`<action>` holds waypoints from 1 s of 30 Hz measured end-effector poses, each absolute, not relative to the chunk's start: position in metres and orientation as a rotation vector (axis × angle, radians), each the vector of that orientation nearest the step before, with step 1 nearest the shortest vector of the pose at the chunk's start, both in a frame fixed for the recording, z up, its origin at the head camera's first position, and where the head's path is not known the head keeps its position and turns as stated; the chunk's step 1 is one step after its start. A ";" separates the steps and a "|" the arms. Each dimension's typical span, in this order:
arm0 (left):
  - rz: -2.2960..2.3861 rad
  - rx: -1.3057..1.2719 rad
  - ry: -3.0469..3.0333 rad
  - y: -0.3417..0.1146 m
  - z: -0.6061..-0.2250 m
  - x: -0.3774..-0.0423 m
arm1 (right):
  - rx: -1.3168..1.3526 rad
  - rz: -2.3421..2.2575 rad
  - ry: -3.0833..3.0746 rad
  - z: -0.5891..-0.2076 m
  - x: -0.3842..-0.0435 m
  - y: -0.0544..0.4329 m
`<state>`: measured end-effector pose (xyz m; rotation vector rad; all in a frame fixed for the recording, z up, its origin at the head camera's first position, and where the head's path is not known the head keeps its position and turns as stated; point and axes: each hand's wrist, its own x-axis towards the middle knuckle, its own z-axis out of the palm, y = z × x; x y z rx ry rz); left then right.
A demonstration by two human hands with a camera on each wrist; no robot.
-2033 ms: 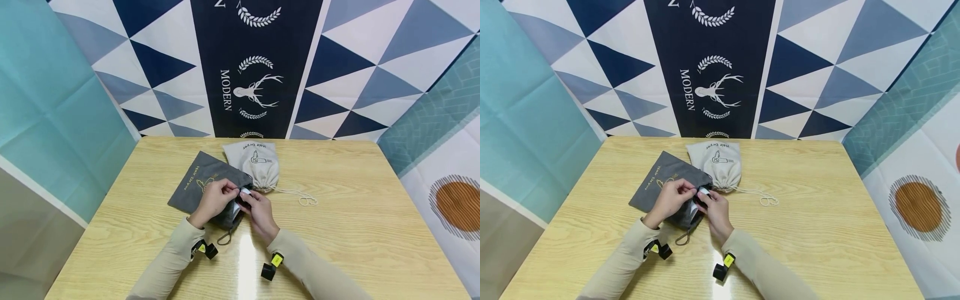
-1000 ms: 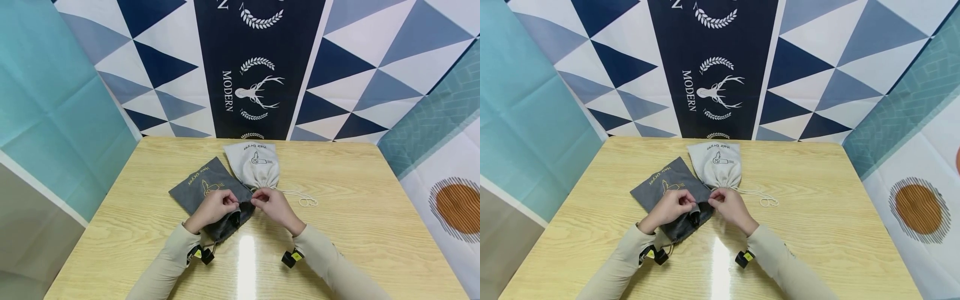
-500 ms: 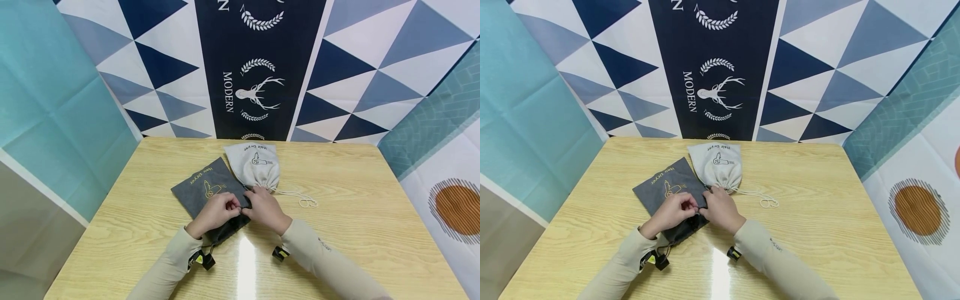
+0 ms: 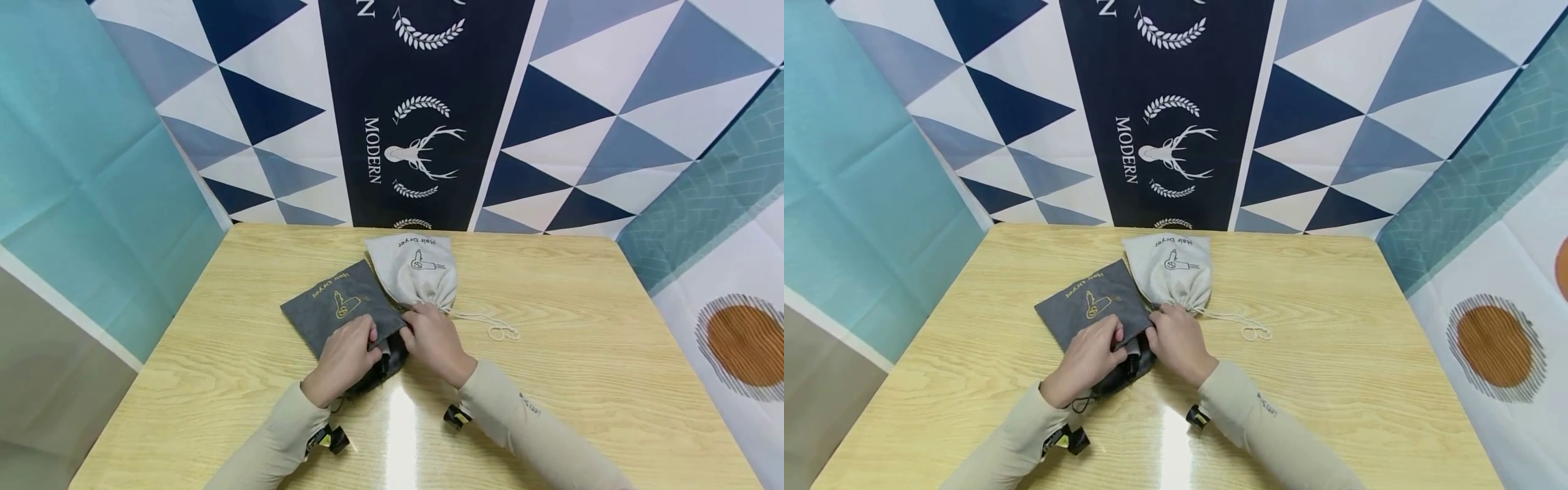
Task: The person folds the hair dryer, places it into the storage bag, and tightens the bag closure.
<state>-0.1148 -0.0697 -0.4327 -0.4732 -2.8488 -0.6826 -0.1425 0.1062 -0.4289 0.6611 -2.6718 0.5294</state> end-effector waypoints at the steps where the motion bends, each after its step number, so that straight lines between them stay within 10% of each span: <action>1: -0.681 -0.467 -2.841 -0.071 -0.432 -0.113 | 0.655 0.538 -2.672 -0.430 -0.143 0.107; 30: -0.835 -0.134 -3.211 -0.131 -0.411 -0.092 | 0.497 1.057 -2.744 -0.430 -0.169 0.109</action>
